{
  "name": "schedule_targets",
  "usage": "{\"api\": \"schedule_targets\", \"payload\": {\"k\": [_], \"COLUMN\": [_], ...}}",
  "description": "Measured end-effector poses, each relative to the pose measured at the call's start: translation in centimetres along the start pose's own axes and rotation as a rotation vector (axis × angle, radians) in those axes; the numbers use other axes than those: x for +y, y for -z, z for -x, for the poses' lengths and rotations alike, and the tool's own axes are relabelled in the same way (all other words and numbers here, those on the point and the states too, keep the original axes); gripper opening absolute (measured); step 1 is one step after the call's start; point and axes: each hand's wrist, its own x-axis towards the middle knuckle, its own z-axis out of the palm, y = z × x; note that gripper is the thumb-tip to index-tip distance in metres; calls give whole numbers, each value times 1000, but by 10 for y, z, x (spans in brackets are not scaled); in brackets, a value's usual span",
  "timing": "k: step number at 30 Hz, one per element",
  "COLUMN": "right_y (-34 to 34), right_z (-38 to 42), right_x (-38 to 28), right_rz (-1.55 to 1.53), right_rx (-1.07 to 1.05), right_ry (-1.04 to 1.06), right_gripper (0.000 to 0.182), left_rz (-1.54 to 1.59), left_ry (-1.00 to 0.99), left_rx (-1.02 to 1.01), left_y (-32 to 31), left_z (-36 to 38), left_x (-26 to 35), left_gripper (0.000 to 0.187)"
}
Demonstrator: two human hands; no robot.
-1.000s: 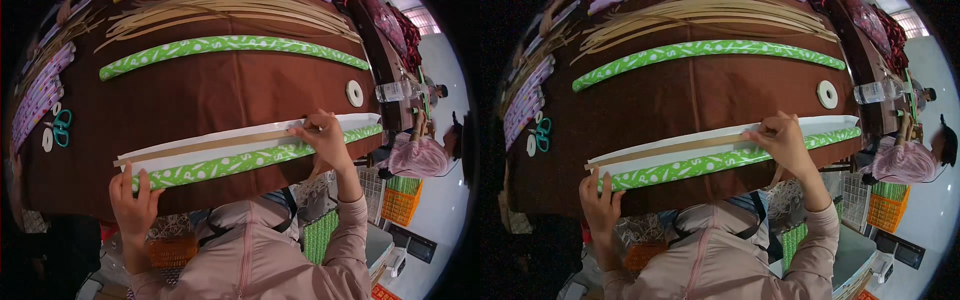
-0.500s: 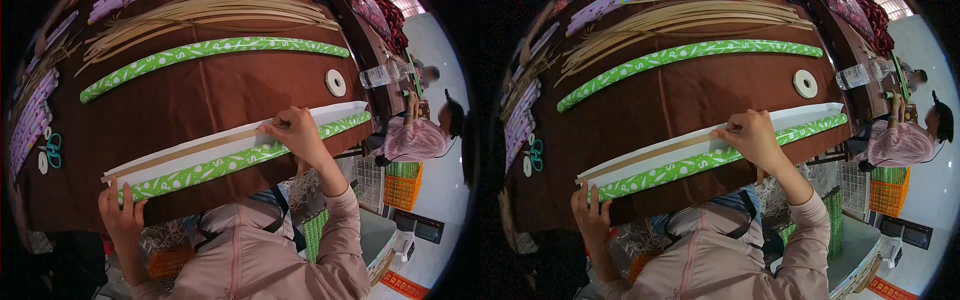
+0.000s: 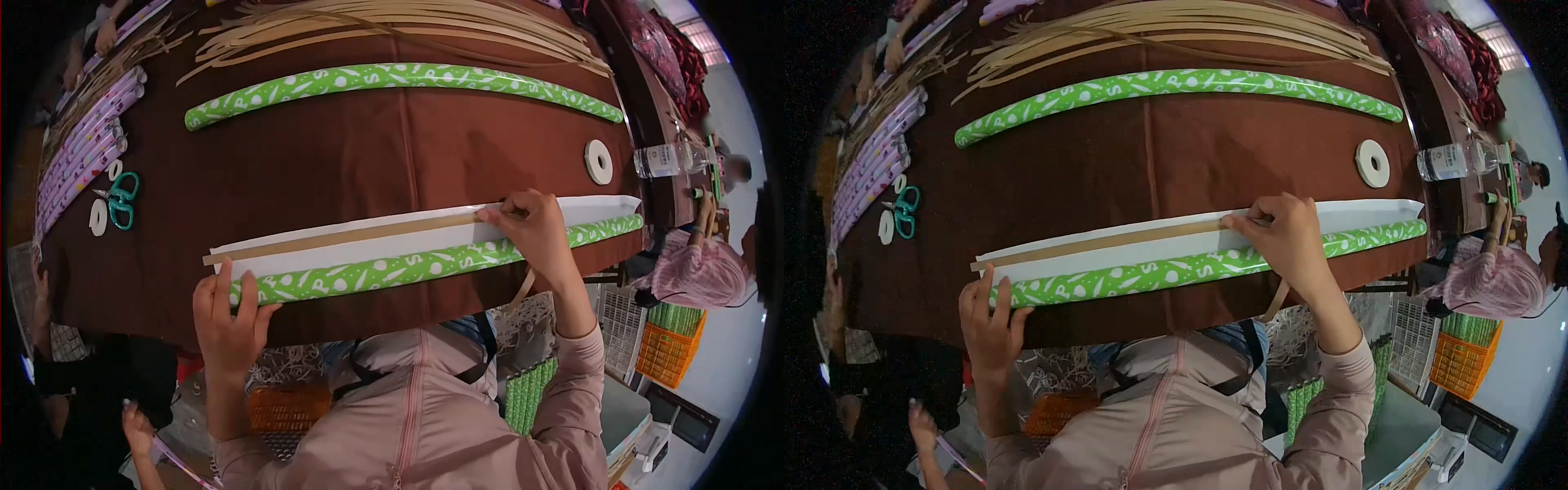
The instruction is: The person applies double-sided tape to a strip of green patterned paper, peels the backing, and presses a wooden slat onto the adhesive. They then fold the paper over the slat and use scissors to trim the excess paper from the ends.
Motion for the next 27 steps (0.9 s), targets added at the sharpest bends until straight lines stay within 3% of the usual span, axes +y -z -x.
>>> {"api": "schedule_targets", "payload": {"k": [15, 17, 19, 21, 27], "right_y": [-2, -2, -2, -5, -8], "right_z": [5, 6, 6, 10, 9], "right_x": [3, 2, 3, -3, 5], "right_rz": [202, 263, 261, 285, 238], "right_rx": [55, 98, 72, 139, 173], "right_ry": [88, 120, 22, 101, 113], "right_gripper": [40, 41, 42, 42, 40], "left_rz": [24, 129, 59, -19, -63], "left_ry": [-1, 50, 90, 127, 344], "left_rx": [-4, 36, 47, 67, 57], "left_y": [3, 7, 5, 6, 3], "left_z": [-4, -10, -14, -20, -33], "left_x": [0, 6, 14, 27, 61], "left_gripper": [50, 55, 62, 66, 52]}}
